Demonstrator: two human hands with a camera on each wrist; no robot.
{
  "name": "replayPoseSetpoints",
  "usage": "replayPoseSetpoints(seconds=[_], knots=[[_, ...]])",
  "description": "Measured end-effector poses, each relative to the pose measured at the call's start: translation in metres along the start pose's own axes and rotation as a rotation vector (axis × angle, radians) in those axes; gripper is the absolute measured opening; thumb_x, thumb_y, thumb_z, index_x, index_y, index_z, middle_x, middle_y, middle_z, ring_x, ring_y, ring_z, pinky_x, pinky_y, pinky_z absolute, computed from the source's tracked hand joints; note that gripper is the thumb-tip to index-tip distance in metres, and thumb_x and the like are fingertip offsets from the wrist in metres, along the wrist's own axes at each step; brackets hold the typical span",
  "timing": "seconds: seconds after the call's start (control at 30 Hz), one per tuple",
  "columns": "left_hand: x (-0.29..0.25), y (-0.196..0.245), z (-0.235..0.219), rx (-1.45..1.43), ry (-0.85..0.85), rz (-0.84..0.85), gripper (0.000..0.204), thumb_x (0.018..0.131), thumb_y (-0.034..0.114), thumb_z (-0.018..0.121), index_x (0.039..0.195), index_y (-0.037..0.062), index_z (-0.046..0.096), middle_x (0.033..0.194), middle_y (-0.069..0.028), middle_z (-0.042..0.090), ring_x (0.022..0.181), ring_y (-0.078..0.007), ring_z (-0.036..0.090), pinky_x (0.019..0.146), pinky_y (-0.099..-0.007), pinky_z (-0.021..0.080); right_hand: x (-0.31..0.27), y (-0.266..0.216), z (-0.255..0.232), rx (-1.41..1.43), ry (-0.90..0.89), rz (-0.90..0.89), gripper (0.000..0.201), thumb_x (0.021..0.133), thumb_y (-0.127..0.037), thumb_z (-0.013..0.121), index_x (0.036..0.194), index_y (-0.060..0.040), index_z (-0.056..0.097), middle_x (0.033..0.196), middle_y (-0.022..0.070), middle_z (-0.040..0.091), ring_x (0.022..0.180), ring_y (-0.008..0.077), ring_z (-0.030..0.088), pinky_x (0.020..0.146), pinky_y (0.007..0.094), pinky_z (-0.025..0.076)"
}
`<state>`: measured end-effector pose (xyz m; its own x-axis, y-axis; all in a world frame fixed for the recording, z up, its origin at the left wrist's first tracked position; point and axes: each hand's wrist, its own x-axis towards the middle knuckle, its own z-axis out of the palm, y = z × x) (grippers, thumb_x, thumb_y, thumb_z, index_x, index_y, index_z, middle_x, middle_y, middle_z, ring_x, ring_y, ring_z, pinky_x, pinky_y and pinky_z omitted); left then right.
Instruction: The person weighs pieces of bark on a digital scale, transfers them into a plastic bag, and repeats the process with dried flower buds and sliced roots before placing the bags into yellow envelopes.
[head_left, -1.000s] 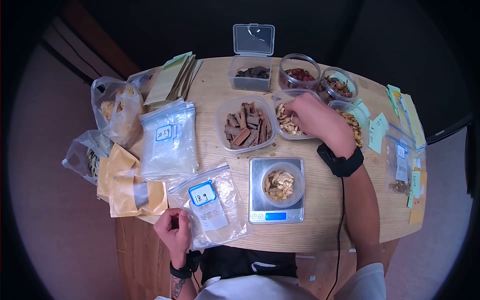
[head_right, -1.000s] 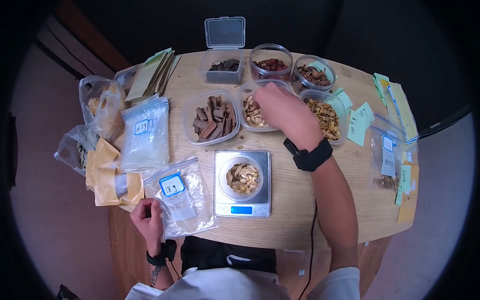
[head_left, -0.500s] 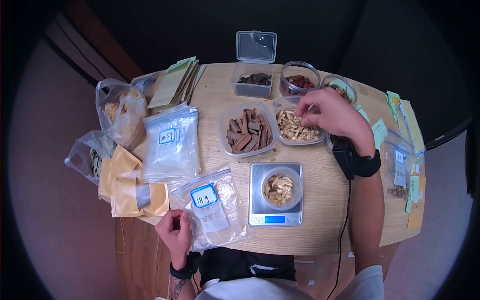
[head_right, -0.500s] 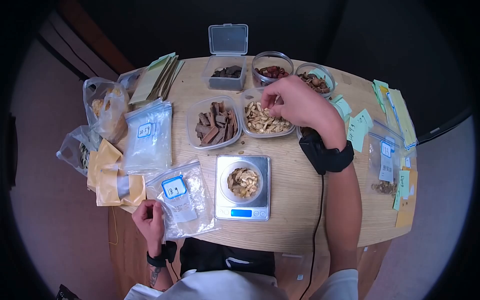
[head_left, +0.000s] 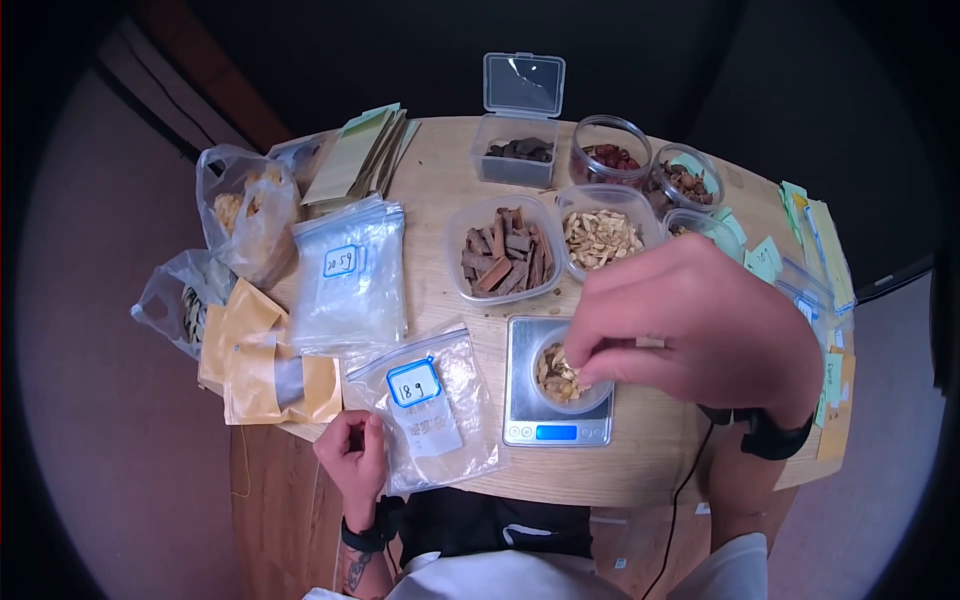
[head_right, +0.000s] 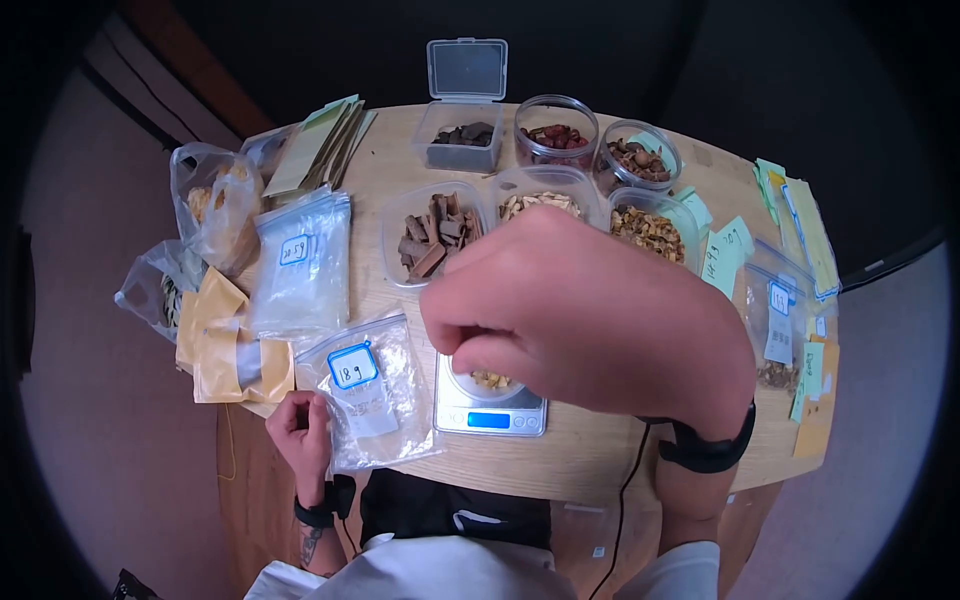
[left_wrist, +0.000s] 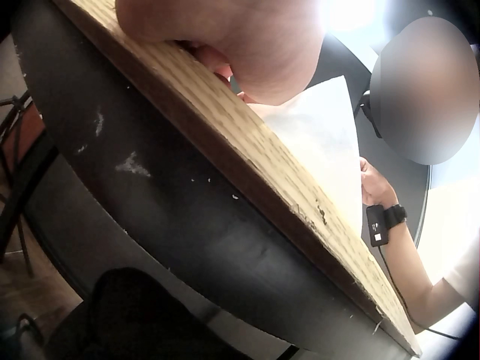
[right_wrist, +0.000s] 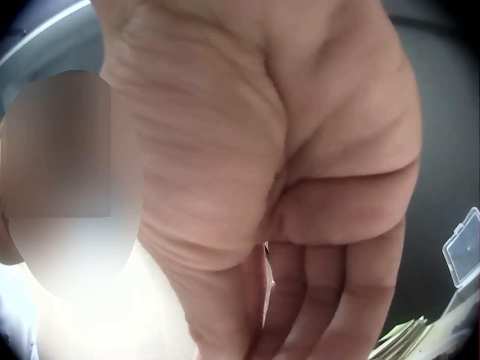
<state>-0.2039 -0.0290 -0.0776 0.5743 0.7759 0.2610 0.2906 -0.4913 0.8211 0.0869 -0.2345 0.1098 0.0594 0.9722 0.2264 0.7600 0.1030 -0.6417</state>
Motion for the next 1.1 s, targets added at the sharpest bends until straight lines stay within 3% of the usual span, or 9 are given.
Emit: replayPoseSetpoints(seconds=[0.17,0.3,0.37,0.47,0.57,0.67,0.77,0.97,1.1], knots=[[0.0,0.0,0.001,-0.007,0.009,0.002,0.015,0.086,0.008,0.07,0.078,-0.0031,0.064,0.061,-0.0022,0.058,0.056,-0.006,0.049,0.053,-0.0226,0.038,-0.001,0.007,0.002,-0.026,0.021,-0.038,0.007,0.08,-0.007,0.072,0.082,-0.0007,0.07,0.073,0.0098,0.066,0.065,0.0255,0.065,0.06,0.0325,0.051],[0.0,0.001,0.002,-0.023,0.008,0.002,0.015,0.086,0.009,0.069,0.078,-0.003,0.064,0.061,-0.0022,0.059,0.056,-0.0061,0.05,0.053,-0.0227,0.038,0.001,0.046,-0.001,-0.158,0.087,0.161,0.011,0.083,-0.007,0.069,0.087,0.0029,0.068,0.075,0.0132,0.067,0.067,0.0279,0.064,0.065,0.0344,0.051],[-0.001,0.001,0.002,-0.014,0.01,0.0,0.016,0.086,0.009,0.07,0.078,-0.0031,0.064,0.061,-0.0022,0.059,0.056,-0.0061,0.05,0.053,-0.0228,0.038,0.003,0.068,-0.004,-0.138,0.084,0.387,0.011,0.084,-0.008,0.068,0.087,0.0031,0.067,0.076,0.0132,0.067,0.067,0.0274,0.064,0.065,0.0343,0.051],[0.0,0.001,0.002,-0.008,0.01,0.001,0.017,0.087,0.01,0.07,0.078,-0.0033,0.064,0.061,-0.0022,0.059,0.057,-0.0062,0.051,0.053,-0.023,0.039,-0.001,0.103,0.008,-0.27,0.194,0.434,0.011,0.085,-0.007,0.067,0.088,0.0028,0.067,0.078,0.0145,0.066,0.071,0.0277,0.063,0.067,0.0358,0.051],[0.0,0.002,0.002,-0.019,0.009,-0.017,0.018,0.087,0.011,0.07,0.078,-0.0035,0.064,0.061,-0.0023,0.059,0.056,-0.0062,0.051,0.053,-0.023,0.039,0.008,0.091,0.009,-0.243,0.218,0.392,0.009,0.085,-0.006,0.067,0.088,0.0018,0.068,0.081,0.015,0.066,0.077,0.0288,0.063,0.072,0.0373,0.051],[0.0,-0.004,0.002,-0.016,0.014,0.008,0.019,0.088,0.011,0.07,0.078,-0.0038,0.064,0.061,-0.0025,0.06,0.055,-0.0061,0.051,0.052,-0.0227,0.038,0.008,0.098,0.017,-0.293,0.275,0.38,0.008,0.082,-0.003,0.063,0.085,0.0035,0.068,0.081,0.0217,0.066,0.079,0.0372,0.066,0.072,0.0431,0.052],[0.0,-0.001,0.002,-0.02,0.013,0.018,0.02,0.089,0.012,0.069,0.078,-0.004,0.064,0.061,-0.0026,0.06,0.054,-0.0059,0.05,0.051,-0.0225,0.038,0.005,0.108,0.02,-0.297,0.238,0.445,0.01,0.083,-0.003,0.062,0.085,0.0032,0.069,0.082,0.0223,0.066,0.08,0.0381,0.066,0.073,0.0437,0.052],[0.0,-0.001,0.003,-0.034,0.016,0.013,0.02,0.089,0.012,0.069,0.078,-0.0041,0.064,0.061,-0.0022,0.06,0.054,-0.0055,0.05,0.051,-0.0223,0.037,0.004,0.114,0.025,-0.356,0.216,0.542,0.012,0.084,-0.005,0.062,0.089,0.0008,0.072,0.092,0.0215,0.069,0.088,0.0373,0.068,0.08,0.0431,0.055],[0.0,0.001,0.002,-0.033,0.007,-0.004,0.021,0.089,0.013,0.07,0.078,-0.0041,0.064,0.061,-0.002,0.059,0.054,-0.0053,0.049,0.051,-0.0221,0.036,0.004,0.117,0.029,-0.376,0.155,0.563,0.017,0.086,-0.01,0.069,0.099,0.0002,0.069,0.101,0.0148,0.066,0.096,0.0322,0.064,0.086,0.0407,0.052]])
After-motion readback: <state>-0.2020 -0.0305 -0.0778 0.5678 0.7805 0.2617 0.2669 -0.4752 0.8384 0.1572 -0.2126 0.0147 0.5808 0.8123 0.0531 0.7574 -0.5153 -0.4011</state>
